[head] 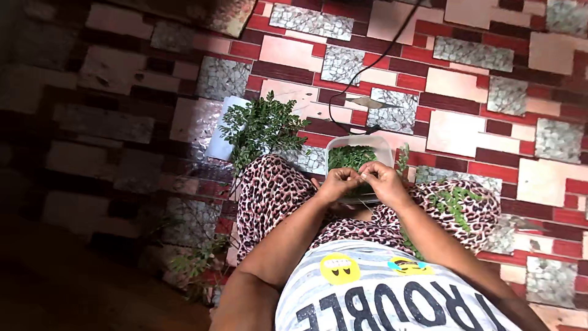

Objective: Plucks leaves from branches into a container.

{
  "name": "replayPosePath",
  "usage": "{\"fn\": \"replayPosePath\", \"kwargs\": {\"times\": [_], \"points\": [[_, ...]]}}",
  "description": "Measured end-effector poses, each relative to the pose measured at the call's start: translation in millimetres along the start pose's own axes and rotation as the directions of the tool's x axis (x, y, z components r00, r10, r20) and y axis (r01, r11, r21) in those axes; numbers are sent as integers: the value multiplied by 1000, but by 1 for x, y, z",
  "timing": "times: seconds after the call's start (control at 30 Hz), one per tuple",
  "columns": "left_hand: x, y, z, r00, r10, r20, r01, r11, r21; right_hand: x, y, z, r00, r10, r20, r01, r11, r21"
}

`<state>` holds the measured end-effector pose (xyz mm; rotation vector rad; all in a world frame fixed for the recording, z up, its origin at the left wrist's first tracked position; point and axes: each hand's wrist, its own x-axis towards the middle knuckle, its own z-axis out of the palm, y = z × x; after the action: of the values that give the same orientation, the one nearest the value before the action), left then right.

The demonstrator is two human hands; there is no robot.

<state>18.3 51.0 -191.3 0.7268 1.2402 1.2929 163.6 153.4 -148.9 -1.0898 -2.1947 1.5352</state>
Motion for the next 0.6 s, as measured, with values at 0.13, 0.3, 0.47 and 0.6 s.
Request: {"fn": "replayPosePath", "kwargs": {"times": [0.13, 0.3, 0.47, 0.6], "points": [[-1, -7, 0, 1000, 20, 16, -20, 999, 50, 4, 4, 0, 986, -36, -164, 65, 983, 171], [2, -15, -2, 998, -5, -67, 4, 1000, -15, 4, -6, -13, 970, -208, -128, 212, 977, 23], [4, -17, -4, 995, -2, -102, 1, 1000, -7, -3, -14, -51, 987, -135, -87, 138, 990, 24], [2, -13, -3, 993, -16, -115, 12, 999, -32, -28, -8, -75, 963, -129, -238, 161, 980, 117]]}}
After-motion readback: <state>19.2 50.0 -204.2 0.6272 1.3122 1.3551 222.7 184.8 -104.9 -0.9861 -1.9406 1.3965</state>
